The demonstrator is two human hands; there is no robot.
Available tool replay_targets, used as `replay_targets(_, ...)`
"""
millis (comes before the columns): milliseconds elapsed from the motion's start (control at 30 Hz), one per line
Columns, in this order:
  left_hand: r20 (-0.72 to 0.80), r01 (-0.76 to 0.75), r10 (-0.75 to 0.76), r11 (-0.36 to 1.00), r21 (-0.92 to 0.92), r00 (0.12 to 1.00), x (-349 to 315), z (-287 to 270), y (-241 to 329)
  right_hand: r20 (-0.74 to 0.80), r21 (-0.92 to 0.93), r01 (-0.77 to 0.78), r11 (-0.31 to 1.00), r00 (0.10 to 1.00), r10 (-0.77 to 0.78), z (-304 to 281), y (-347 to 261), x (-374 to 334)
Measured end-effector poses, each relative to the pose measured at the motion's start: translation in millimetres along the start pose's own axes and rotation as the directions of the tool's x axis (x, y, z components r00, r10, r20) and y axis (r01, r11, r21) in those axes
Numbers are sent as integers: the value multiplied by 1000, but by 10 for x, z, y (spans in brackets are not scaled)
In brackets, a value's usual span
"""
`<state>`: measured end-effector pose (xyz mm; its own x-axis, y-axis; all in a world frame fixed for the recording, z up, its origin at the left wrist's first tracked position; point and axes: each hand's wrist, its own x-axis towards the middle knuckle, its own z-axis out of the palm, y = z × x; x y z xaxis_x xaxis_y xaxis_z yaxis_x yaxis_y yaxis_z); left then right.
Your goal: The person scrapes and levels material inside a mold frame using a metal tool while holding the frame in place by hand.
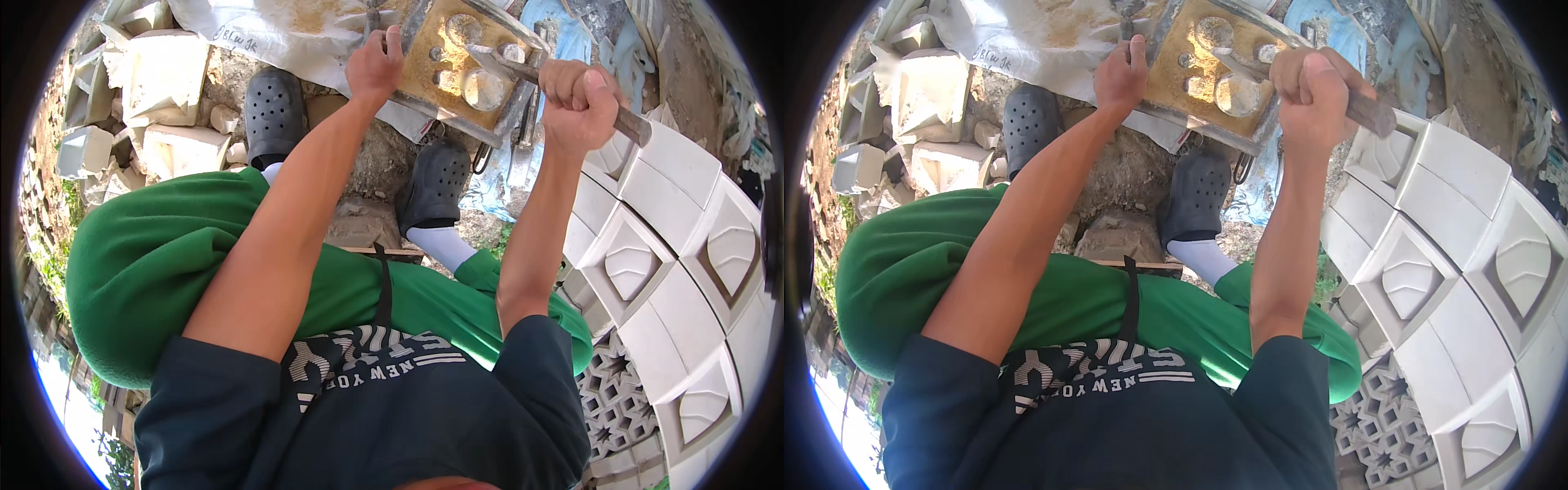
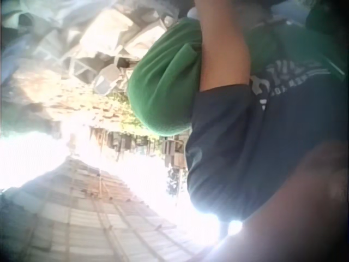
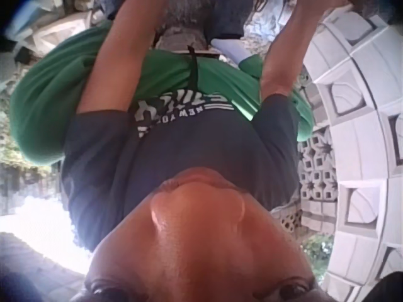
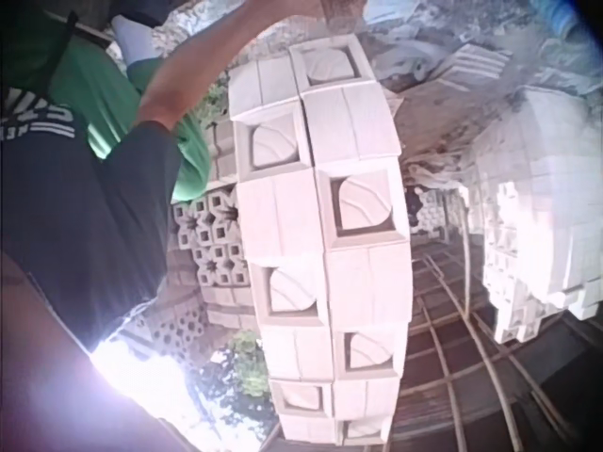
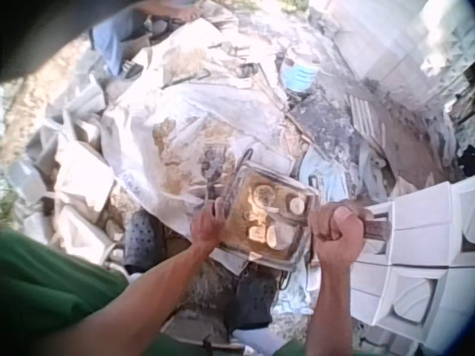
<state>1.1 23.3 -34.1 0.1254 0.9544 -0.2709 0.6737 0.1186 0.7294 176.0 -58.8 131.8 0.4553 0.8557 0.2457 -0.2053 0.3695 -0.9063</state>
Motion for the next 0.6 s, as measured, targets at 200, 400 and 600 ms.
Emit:
replay_targets(200,15,1,-1,1000,6,1000,-8,32,31,62,-247,-40,968,996,57,-50,292,-53)
replay_targets(400,31,-3,2,1000,15,1000,-26,-8,50,-343,26,114,993,934,-98,183,192,51)
replay_targets(600,33,-12,11,1000,17,999,-26,20,70,-364,-130,59,990,926,-103,299,-423,283)
